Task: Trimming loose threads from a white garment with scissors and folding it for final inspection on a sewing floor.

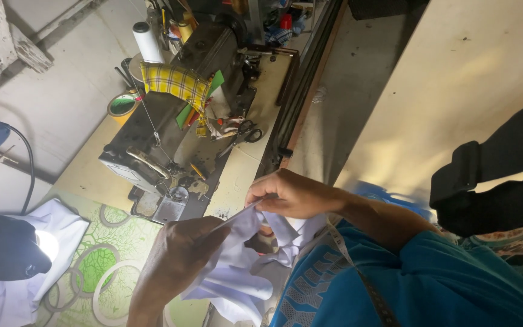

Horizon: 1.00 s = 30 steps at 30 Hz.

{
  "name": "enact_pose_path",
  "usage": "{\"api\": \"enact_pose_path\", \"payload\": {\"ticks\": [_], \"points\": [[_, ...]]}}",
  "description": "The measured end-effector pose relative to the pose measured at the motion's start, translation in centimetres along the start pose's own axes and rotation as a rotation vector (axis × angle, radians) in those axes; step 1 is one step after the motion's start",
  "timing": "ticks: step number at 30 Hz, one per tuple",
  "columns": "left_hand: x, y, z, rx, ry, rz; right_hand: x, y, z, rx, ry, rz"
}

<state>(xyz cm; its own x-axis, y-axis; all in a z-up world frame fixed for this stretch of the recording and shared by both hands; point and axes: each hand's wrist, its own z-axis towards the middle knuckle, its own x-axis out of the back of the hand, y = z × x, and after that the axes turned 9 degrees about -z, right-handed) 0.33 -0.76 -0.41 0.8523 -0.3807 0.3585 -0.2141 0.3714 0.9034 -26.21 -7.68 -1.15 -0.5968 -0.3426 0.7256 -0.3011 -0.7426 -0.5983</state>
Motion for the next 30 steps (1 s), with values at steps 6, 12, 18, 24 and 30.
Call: {"api": "enact_pose_path", "payload": {"ticks": [6,12,18,24,30], "points": [[0.4,-1.1,0.8,0.204,0.028,0.096,1.1,2.3,-0.5,-0.05,-0.358,0.442],[-0.8,-2.0,2.8,0.186,0.131,-0.04,3.6,1.3,0.3,-0.022,-0.17,0.344],[-1.4,-3.2,3.9,0.099,0.272,-0.111,5.3,3.5,1.0,-0.093,-0.097,0.338],[-1.8,-2.6,4.4,-0.051,0.197,-0.245,5.8,2.3,0.7,-0.078,-0.101,0.257],[-2.4,-0.7,4.3,0.007,0.113,-0.481,5.2,1.7,0.4,-0.094,-0.085,0.235]]}}
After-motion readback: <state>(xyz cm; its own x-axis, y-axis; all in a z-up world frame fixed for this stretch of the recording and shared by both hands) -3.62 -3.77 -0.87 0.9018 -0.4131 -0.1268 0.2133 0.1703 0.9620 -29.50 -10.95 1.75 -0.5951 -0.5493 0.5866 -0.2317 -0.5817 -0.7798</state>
